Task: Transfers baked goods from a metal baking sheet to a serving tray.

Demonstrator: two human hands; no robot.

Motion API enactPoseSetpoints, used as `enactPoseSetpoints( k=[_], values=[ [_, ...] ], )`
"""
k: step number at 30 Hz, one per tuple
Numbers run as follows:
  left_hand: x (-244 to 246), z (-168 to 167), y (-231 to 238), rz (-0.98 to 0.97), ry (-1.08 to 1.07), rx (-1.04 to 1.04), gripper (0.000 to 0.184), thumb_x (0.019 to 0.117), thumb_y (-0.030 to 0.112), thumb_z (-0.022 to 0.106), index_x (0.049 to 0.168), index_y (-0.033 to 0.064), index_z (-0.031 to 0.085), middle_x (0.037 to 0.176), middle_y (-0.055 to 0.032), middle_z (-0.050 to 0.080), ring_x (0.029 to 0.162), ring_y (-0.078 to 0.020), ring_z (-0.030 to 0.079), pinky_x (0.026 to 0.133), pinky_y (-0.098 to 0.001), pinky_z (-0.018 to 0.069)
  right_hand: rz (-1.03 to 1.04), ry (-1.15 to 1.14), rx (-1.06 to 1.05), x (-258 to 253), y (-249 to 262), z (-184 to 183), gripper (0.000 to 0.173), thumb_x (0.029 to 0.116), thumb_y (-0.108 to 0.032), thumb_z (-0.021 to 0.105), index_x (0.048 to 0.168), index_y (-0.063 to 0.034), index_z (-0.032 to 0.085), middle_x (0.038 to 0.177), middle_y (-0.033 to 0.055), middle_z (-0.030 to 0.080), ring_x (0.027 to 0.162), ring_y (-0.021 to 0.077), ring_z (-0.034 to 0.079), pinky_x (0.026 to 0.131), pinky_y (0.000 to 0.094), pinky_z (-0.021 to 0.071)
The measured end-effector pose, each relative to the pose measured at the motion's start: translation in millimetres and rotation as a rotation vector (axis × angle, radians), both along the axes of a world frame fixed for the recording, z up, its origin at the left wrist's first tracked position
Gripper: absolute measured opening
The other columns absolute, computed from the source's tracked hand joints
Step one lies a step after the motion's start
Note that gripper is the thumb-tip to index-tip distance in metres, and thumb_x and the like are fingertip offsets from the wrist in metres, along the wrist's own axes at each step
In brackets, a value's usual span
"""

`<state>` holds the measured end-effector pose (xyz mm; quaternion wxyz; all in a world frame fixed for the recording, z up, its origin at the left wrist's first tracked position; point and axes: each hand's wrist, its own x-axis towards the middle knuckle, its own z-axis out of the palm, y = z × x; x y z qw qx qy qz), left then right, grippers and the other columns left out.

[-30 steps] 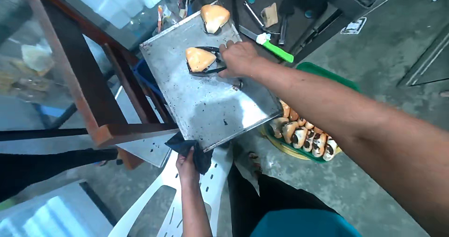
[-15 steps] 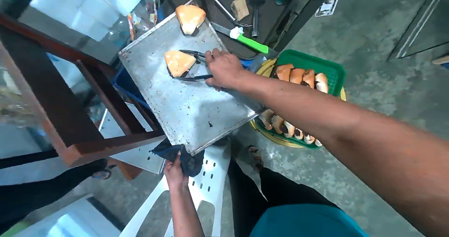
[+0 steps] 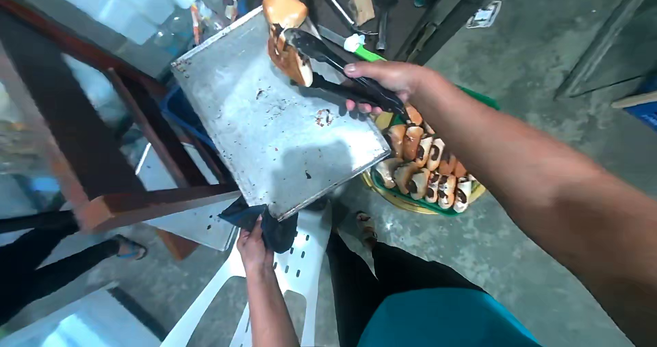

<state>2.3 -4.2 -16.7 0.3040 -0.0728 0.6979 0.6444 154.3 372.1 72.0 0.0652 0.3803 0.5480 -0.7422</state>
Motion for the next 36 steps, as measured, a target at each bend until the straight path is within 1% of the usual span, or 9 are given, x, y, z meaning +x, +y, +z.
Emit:
enactPoseSetpoints(
  k=[5,9,12,18,20,23,26,33,36],
  values=[
    [2,2,-8,-0.112,0.042,-0.087,0.016,0.1035,0.000,0.040,0.110,0.0064,0.053,0.080,0.0077,0.067,0.071,-0.0010,0.068,0.065,-0.0229,0.0602,-0.082,0.075,0.020,174,-3,9,0.050,0.1039,-0.054,0.038,0.108,-0.0115,0.065,0.080,0.0004,0.071,0.050,0.0058,0.060,0.043,0.0208,0.0510],
    [-2,3,-12,-0.189,0.054,-0.141,0.020,0.1033,0.000,0.033,0.112,0.0086,0.049,0.083,0.0100,0.065,0.075,0.0009,0.066,0.069,-0.0221,0.0592,-0.377,-0.310,0.258,315,-15,16,0.044,0.1074,-0.045,0.039,0.112,-0.0082,0.064,0.082,0.0011,0.070,0.050,0.0068,0.058,0.044,0.0231,0.0503],
    [-7,0,-16,-0.215,0.080,-0.166,0.020,0.1036,0.001,0.032,0.115,0.0076,0.047,0.086,0.0094,0.063,0.077,0.0021,0.065,0.071,-0.0218,0.0584,-0.569,-0.676,0.272,373,-23,-20,0.051,0.1060,-0.049,0.050,0.118,-0.0021,0.065,0.084,0.0073,0.066,0.052,0.0106,0.054,0.049,0.0285,0.0492],
    [35,49,20,-0.167,0.078,-0.258,0.016,0.1027,-0.004,0.033,0.115,-0.0011,0.043,0.095,-0.0034,0.059,0.079,-0.0020,0.062,0.072,-0.0208,0.0559,-0.576,-0.847,0.217,392,-35,-117,0.064,0.1010,-0.057,0.057,0.115,0.0053,0.064,0.094,0.0186,0.062,0.071,0.0251,0.056,0.069,0.0477,0.0516],
    [28,39,16,-0.133,0.097,-0.237,0.016,0.1024,-0.006,0.032,0.109,0.0022,0.045,0.088,0.0000,0.062,0.076,-0.0014,0.063,0.070,-0.0209,0.0571,-0.507,-0.874,0.221,390,-37,-122,0.070,0.0985,-0.062,0.057,0.111,0.0072,0.064,0.091,0.0202,0.061,0.071,0.0277,0.056,0.070,0.0506,0.0502],
    [-9,2,-16,-0.240,0.115,-0.158,0.024,0.1027,-0.001,0.026,0.113,0.0075,0.046,0.088,0.0104,0.064,0.082,0.0037,0.065,0.076,-0.0199,0.0580,-0.430,-0.939,0.179,393,-35,-100,0.082,0.0929,-0.069,0.060,0.120,0.0081,0.060,0.101,0.0246,0.062,0.081,0.0327,0.060,0.077,0.0556,0.0515],
    [-11,-4,-19,-0.219,0.108,-0.140,0.024,0.1026,-0.001,0.028,0.113,0.0081,0.047,0.087,0.0098,0.064,0.081,0.0024,0.065,0.075,-0.0211,0.0583,-0.441,-0.963,0.166,394,-34,-83,0.077,0.0967,-0.065,0.057,0.119,0.0079,0.060,0.101,0.0233,0.062,0.080,0.0304,0.059,0.076,0.0522,0.0518],
    [0,6,-11,-0.198,0.077,-0.145,0.023,0.1034,0.000,0.028,0.109,0.0100,0.048,0.084,0.0092,0.066,0.078,0.0006,0.067,0.071,-0.0227,0.0592,-0.482,-0.961,0.225,399,-38,-112,0.068,0.0983,-0.060,0.059,0.113,0.0070,0.063,0.091,0.0198,0.061,0.070,0.0275,0.057,0.069,0.0504,0.0520],
    [-2,3,-12,-0.205,0.075,-0.124,0.022,0.1038,0.001,0.030,0.111,0.0094,0.049,0.087,0.0079,0.068,0.082,-0.0009,0.068,0.075,-0.0244,0.0601,-0.699,-0.818,0.105,399,-45,-108,0.059,0.1037,-0.056,0.051,0.120,-0.0010,0.062,0.085,0.0081,0.062,0.056,0.0125,0.053,0.053,0.0299,0.0494]
  ],
)
